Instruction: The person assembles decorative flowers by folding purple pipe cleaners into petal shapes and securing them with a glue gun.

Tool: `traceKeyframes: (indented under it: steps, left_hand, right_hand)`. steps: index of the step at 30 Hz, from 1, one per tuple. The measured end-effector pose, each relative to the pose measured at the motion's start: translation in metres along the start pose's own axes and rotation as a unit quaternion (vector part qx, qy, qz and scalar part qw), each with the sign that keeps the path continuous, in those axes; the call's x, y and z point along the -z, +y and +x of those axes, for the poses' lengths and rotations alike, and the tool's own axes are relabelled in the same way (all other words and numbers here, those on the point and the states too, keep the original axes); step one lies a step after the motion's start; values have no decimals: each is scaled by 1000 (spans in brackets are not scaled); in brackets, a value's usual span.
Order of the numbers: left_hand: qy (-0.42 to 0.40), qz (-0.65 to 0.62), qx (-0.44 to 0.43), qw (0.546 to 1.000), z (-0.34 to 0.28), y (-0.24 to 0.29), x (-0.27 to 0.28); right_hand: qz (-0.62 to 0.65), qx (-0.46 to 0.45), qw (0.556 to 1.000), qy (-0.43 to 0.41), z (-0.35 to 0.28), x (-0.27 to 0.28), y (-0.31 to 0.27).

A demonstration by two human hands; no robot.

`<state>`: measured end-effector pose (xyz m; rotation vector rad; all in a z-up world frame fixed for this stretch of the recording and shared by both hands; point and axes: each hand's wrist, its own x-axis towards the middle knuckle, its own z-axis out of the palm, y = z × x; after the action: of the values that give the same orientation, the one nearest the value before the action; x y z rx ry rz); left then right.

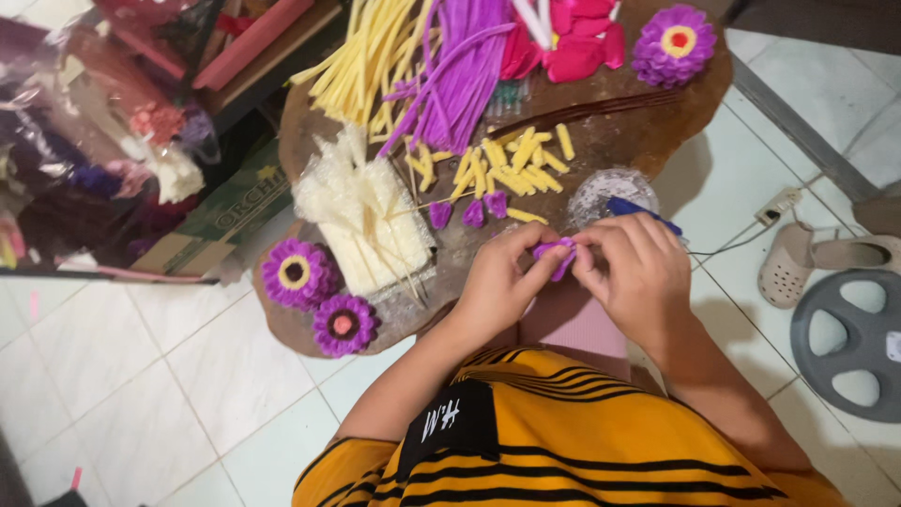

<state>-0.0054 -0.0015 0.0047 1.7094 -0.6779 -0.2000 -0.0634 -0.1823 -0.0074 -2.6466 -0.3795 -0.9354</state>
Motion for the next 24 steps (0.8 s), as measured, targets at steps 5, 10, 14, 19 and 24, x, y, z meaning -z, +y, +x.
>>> traceKeyframes:
  steps: [5,10,14,19,24]
  left_hand:
    - [16,-11,23,1000,-14,6,4]
    - [12,-34,71,997,-24,1,2]
    - [0,-37,82,996,-23,1,4]
    - [-4,-43,97,994,-23,-10,1]
    - [-22,-73,124,989,-20,-17,6]
  right_hand:
    - [-24,-65,997,21,-21,-14,32]
    - [182,-129,974,-46,-23,-15,21]
    - [295,-163,941,-39,-15,-13,-8]
    - [320,-180,930,-24,-8,-11,-11]
    - [328,-235,914,-38,-11,-9,-12]
